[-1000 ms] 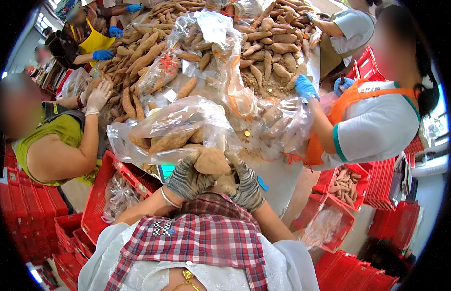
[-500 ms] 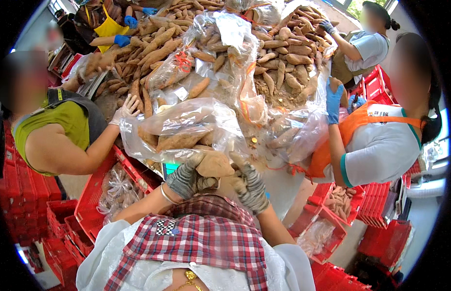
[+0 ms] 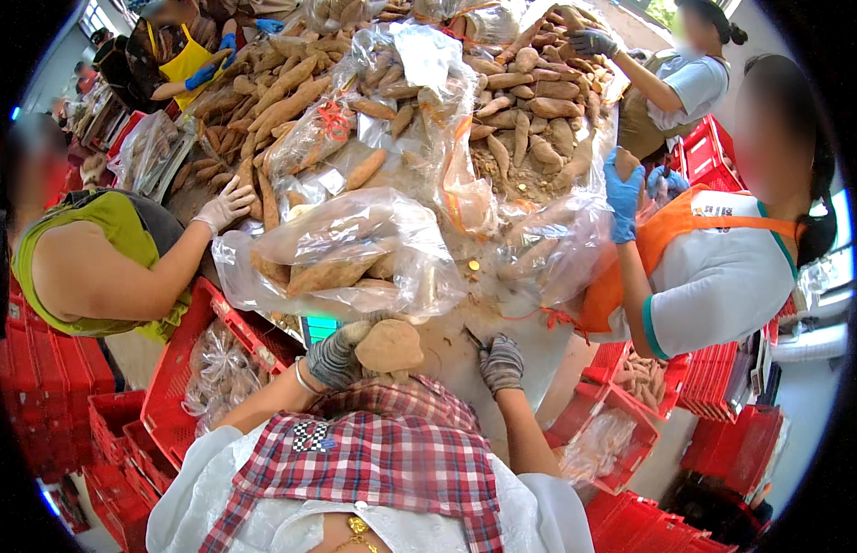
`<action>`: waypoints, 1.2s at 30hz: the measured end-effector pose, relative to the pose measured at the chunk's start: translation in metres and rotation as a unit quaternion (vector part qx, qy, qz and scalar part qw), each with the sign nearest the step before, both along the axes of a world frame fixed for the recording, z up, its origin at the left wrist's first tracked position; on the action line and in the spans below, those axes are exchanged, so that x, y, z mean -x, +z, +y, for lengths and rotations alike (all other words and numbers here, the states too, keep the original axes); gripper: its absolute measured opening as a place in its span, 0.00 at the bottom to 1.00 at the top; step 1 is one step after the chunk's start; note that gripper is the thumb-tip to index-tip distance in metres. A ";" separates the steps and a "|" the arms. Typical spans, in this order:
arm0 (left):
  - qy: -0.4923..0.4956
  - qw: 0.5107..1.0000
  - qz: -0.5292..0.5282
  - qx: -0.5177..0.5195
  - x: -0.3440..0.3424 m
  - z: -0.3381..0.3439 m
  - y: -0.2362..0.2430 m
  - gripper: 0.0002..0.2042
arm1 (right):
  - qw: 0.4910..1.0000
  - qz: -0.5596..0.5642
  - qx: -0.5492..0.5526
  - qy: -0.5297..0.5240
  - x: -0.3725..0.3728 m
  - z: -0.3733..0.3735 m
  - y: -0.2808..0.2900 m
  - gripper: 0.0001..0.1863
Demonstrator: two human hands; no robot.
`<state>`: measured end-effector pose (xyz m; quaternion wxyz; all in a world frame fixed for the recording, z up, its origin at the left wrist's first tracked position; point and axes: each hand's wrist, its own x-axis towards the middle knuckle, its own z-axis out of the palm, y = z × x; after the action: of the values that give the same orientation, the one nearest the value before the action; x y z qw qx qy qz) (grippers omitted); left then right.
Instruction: The person is sorting and packing sweet potatoes into plastic bags and placing them into red crates in a large warehouse environment.
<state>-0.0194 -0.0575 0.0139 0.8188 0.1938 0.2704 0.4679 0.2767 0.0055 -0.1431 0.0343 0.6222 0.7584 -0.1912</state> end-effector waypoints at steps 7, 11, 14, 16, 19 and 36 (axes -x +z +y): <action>0.054 0.997 -0.061 0.014 -0.007 -0.006 0.004 0.39 | 0.856 0.462 0.124 -0.197 -0.002 -0.009 0.004 0.11; 0.015 0.999 -0.015 0.047 -0.007 -0.002 0.004 0.39 | 0.896 0.440 -0.059 -0.028 0.039 -0.006 0.097 0.11; 0.064 0.998 -0.006 0.023 -0.016 -0.002 0.010 0.38 | 0.924 0.373 -0.078 0.039 0.070 -0.016 0.168 0.09; 0.071 0.996 0.019 0.041 -0.018 -0.003 0.011 0.36 | 0.924 0.365 -0.092 0.066 0.081 -0.017 0.187 0.09; 0.111 0.992 0.058 0.031 -0.025 -0.003 0.022 0.32 | 0.927 0.344 -0.106 0.106 0.086 -0.017 0.184 0.09; 0.055 0.878 0.419 -0.225 -0.007 -0.001 0.008 0.22 | 0.998 0.016 0.023 -0.052 -0.009 0.010 0.005 0.18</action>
<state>-0.0124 -0.0583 0.0214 0.5360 0.5361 0.4857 0.4352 0.2856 0.0156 -0.1379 0.0263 0.6564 0.7210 -0.2203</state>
